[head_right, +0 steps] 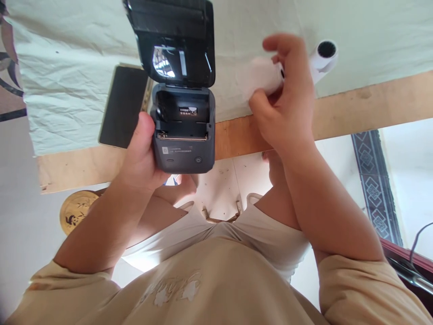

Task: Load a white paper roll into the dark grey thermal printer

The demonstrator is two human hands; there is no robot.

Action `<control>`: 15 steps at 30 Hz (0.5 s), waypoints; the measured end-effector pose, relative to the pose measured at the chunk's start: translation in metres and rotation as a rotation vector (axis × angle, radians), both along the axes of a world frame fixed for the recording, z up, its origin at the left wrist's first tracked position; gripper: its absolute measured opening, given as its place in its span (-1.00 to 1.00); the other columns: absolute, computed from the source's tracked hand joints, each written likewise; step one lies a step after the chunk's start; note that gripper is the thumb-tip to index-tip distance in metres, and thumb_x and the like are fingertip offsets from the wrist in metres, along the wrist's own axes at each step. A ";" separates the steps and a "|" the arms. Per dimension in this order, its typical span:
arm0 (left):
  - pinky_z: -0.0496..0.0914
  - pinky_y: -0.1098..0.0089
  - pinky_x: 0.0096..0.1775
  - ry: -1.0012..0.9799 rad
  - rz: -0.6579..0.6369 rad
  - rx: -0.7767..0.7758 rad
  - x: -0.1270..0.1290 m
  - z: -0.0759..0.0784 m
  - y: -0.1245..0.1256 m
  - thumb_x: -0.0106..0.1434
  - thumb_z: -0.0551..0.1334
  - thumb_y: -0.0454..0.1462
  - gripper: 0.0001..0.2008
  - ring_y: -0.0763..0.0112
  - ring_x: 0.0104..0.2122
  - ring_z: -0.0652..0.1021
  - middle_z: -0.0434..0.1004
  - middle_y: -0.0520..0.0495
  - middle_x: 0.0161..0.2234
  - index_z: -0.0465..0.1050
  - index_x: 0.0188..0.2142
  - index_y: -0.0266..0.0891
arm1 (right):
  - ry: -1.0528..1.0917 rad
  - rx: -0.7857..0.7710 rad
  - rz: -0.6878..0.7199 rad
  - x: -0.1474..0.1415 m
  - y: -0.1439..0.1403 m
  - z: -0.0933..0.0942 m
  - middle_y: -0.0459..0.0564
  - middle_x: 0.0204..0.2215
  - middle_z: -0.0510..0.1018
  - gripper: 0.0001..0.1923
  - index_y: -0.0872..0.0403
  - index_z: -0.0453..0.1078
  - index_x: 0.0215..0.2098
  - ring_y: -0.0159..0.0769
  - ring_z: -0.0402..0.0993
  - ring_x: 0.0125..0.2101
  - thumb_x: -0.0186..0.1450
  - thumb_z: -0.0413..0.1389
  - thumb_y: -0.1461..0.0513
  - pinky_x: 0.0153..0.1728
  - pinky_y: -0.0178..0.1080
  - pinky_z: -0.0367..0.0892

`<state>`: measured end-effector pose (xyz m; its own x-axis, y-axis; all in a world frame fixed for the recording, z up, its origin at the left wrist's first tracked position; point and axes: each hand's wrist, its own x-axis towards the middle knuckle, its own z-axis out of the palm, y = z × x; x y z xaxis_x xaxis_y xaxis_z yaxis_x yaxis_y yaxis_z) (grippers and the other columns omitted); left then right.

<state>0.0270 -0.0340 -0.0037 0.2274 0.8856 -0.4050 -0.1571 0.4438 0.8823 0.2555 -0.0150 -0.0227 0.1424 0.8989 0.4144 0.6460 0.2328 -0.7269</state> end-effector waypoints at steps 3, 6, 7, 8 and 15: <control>0.53 0.35 -0.27 -0.039 -0.021 0.005 -0.001 -0.002 0.000 0.36 0.02 0.21 -0.40 0.16 -0.12 0.62 0.60 -0.19 -0.11 0.48 0.00 -0.19 | -0.159 -0.004 0.102 0.001 0.011 0.001 0.07 0.15 0.40 -0.36 0.07 0.18 0.20 -0.36 0.43 -0.01 0.16 0.00 0.45 -0.28 -0.32 0.28; 0.53 0.36 -0.27 -0.028 -0.016 0.002 -0.002 -0.003 0.001 0.35 -0.01 0.24 -0.36 0.17 -0.12 0.62 0.60 -0.18 -0.10 0.47 0.01 -0.19 | -0.261 -0.173 0.184 -0.003 0.018 -0.001 0.02 0.04 0.49 -0.30 0.04 0.11 0.28 -0.36 0.46 -0.11 0.17 0.01 0.45 -0.13 -0.29 0.36; 0.54 0.35 -0.24 -0.018 -0.012 0.004 -0.002 -0.003 0.001 0.35 -0.03 0.25 -0.34 0.16 -0.09 0.62 0.59 -0.19 -0.08 0.46 0.03 -0.19 | -0.264 -0.181 0.209 -0.004 0.018 -0.002 0.03 0.06 0.48 -0.28 0.06 0.09 0.30 -0.35 0.46 -0.07 0.17 0.01 0.44 -0.03 -0.27 0.38; 0.55 0.33 -0.21 -0.009 -0.008 0.008 -0.001 -0.002 0.001 0.36 -0.05 0.26 -0.32 0.13 -0.05 0.61 0.59 -0.19 -0.05 0.46 0.04 -0.20 | -0.249 -0.148 0.231 -0.004 0.018 -0.002 0.06 0.11 0.44 -0.27 0.08 0.08 0.31 -0.34 0.45 0.01 0.17 0.02 0.44 0.07 -0.26 0.38; 0.55 0.08 -0.06 0.107 -0.057 -0.018 0.002 0.007 -0.005 0.37 -0.16 0.26 -0.26 -0.09 0.16 0.49 0.61 -0.18 -0.11 0.32 0.25 -0.12 | -0.049 0.339 -0.158 0.052 0.012 -0.017 0.14 -0.01 0.49 -0.61 0.08 0.41 0.03 -0.06 0.46 0.03 0.22 0.12 0.29 0.03 -0.09 0.33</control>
